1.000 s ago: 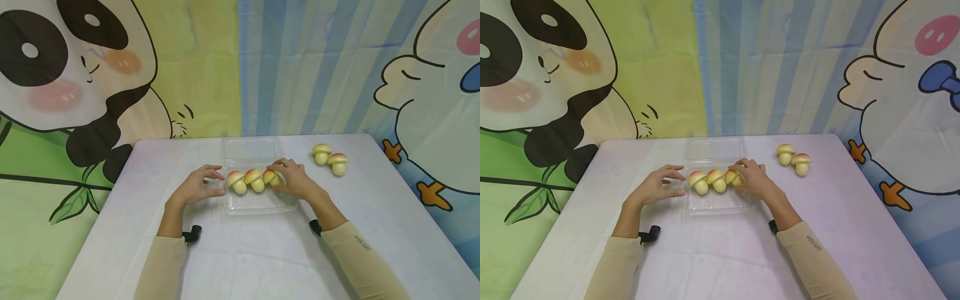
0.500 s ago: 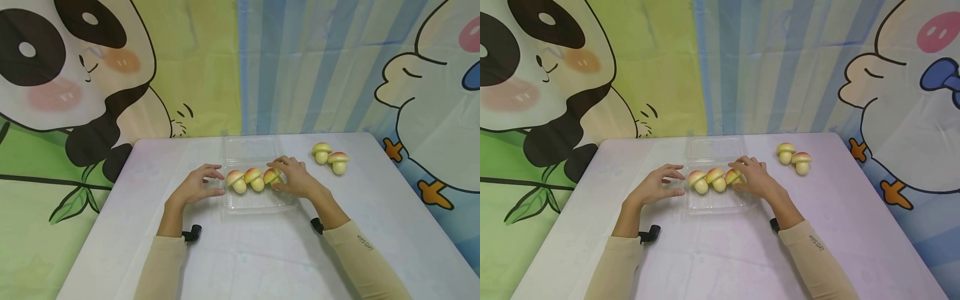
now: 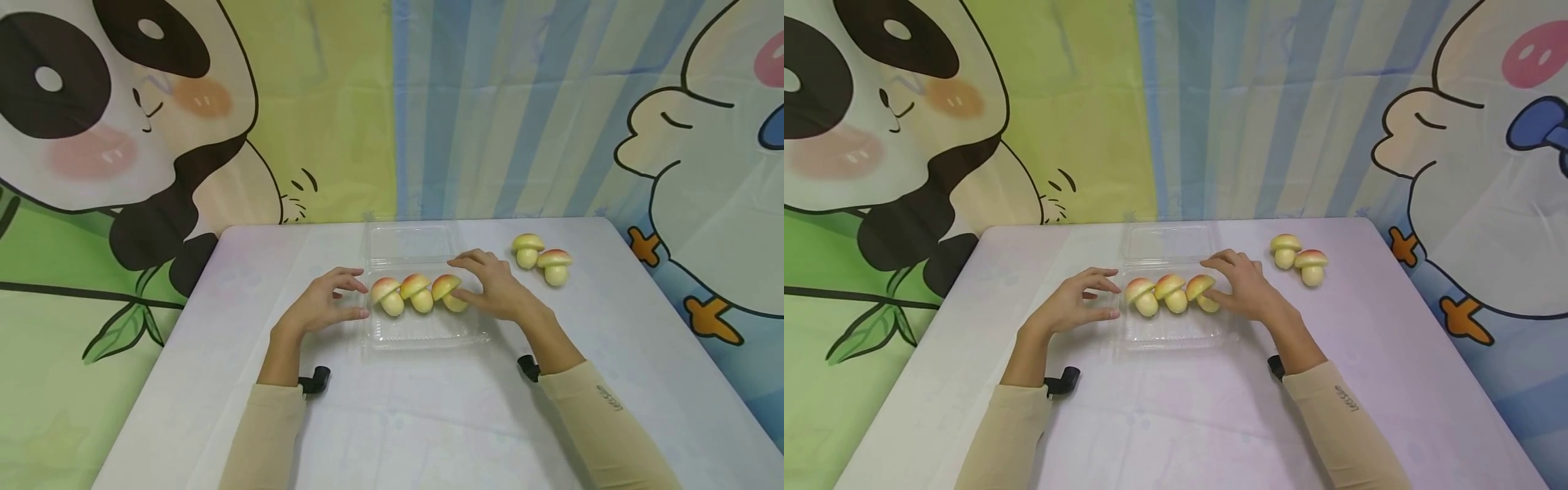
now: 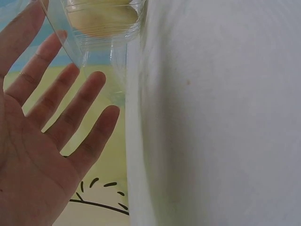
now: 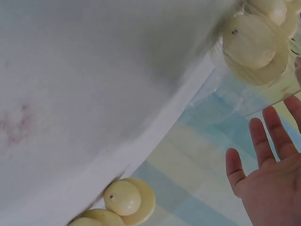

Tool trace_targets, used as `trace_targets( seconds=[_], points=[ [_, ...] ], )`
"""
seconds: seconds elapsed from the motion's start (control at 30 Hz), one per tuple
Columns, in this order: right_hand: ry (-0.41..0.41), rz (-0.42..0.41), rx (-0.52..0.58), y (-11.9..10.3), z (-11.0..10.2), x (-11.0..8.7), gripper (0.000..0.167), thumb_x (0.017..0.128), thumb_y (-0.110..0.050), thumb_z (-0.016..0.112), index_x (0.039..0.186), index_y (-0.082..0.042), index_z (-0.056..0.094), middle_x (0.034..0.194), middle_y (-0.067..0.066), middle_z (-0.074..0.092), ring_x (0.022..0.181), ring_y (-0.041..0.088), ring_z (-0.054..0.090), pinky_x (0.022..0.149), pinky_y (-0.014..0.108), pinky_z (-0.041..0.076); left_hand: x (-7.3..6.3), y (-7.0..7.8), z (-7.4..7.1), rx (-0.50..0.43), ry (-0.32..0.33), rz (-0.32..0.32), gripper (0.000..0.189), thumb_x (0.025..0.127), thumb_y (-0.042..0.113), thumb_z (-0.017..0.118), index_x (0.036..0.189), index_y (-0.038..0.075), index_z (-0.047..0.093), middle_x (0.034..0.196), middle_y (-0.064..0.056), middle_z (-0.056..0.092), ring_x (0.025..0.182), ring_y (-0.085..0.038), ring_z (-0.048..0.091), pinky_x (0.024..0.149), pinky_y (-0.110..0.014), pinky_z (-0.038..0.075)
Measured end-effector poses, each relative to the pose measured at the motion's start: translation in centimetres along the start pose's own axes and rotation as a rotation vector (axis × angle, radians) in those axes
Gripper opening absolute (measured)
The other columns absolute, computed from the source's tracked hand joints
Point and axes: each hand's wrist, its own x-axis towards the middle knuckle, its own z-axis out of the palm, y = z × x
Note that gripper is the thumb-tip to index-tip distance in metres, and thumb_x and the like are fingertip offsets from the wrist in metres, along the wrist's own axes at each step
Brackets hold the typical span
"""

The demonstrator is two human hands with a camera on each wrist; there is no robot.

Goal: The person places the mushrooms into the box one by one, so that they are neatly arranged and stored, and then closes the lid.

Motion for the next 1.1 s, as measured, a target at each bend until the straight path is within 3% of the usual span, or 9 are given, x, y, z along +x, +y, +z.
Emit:
trace_targets(
  seconds=[0.13, 0.3, 0.5, 0.67, 0.83, 1.1],
  points=[
    [0.048, -0.017, 0.006, 0.7, -0.2, -0.3, 0.048, 0.096, -0.025, 0.074, 0.140, -0.012, 0.060, 0.139, 0.013, 0.055, 0.128, 0.040, 0.051, 0.096, 0.069, 0.038, 0.0, 0.1, 0.1, -0.004, -0.002, 0.011, 0.049, 0.081, 0.035, 0.089, 0.119, 0.010, 0.071, 0.155, -0.004, 0.049, 0.126, -0.023, 0.060, 0.107, -0.054, 0.049],
    [0.102, -0.039, -0.009, 1.5, -0.5, -0.8, 0.045, 0.096, -0.021, 0.074, 0.137, -0.010, 0.061, 0.135, 0.015, 0.058, 0.125, 0.041, 0.054, 0.101, 0.064, 0.043, 0.0, 0.1, 0.1, -0.013, -0.002, 0.007, 0.049, 0.081, 0.034, 0.090, 0.119, 0.009, 0.071, 0.155, -0.004, 0.049, 0.126, -0.023, 0.060, 0.108, -0.054, 0.049],
    [0.126, -0.012, -0.027, 2.5, -0.9, -1.6, 0.044, 0.096, -0.020, 0.074, 0.137, -0.007, 0.062, 0.134, 0.016, 0.058, 0.124, 0.040, 0.054, 0.095, 0.064, 0.043, 0.0, 0.2, 0.0, -0.009, -0.002, 0.002, 0.049, 0.081, 0.034, 0.090, 0.119, 0.010, 0.071, 0.155, -0.003, 0.049, 0.126, -0.023, 0.060, 0.107, -0.053, 0.049],
    [0.151, -0.011, -0.046, 3.2, -1.2, -2.1, 0.044, 0.095, -0.018, 0.075, 0.135, -0.005, 0.063, 0.133, 0.018, 0.059, 0.123, 0.040, 0.055, 0.097, 0.061, 0.048, 0.0, 0.1, -0.1, 0.004, -0.005, -0.008, 0.049, 0.081, 0.035, 0.089, 0.119, 0.010, 0.070, 0.155, -0.003, 0.049, 0.126, -0.021, 0.060, 0.107, -0.052, 0.050],
    [0.156, 0.009, -0.044, 3.9, -2.0, -2.7, 0.042, 0.095, -0.015, 0.074, 0.134, -0.004, 0.063, 0.133, 0.019, 0.059, 0.124, 0.043, 0.052, 0.100, 0.064, 0.044, 0.0, -0.1, 0.0, -0.004, -0.006, -0.005, 0.049, 0.082, 0.036, 0.089, 0.119, 0.010, 0.070, 0.155, -0.004, 0.049, 0.126, -0.021, 0.060, 0.108, -0.052, 0.049],
    [0.214, -0.031, -0.091, 5.1, -3.7, -3.1, 0.043, 0.090, -0.008, 0.078, 0.131, -0.003, 0.064, 0.127, 0.021, 0.060, 0.118, 0.041, 0.054, 0.090, 0.061, 0.047, 0.0, 0.0, -0.1, 0.001, -0.004, -0.014, 0.049, 0.082, 0.037, 0.089, 0.120, 0.010, 0.070, 0.156, -0.003, 0.049, 0.126, -0.021, 0.059, 0.107, -0.052, 0.050]
  ],
)
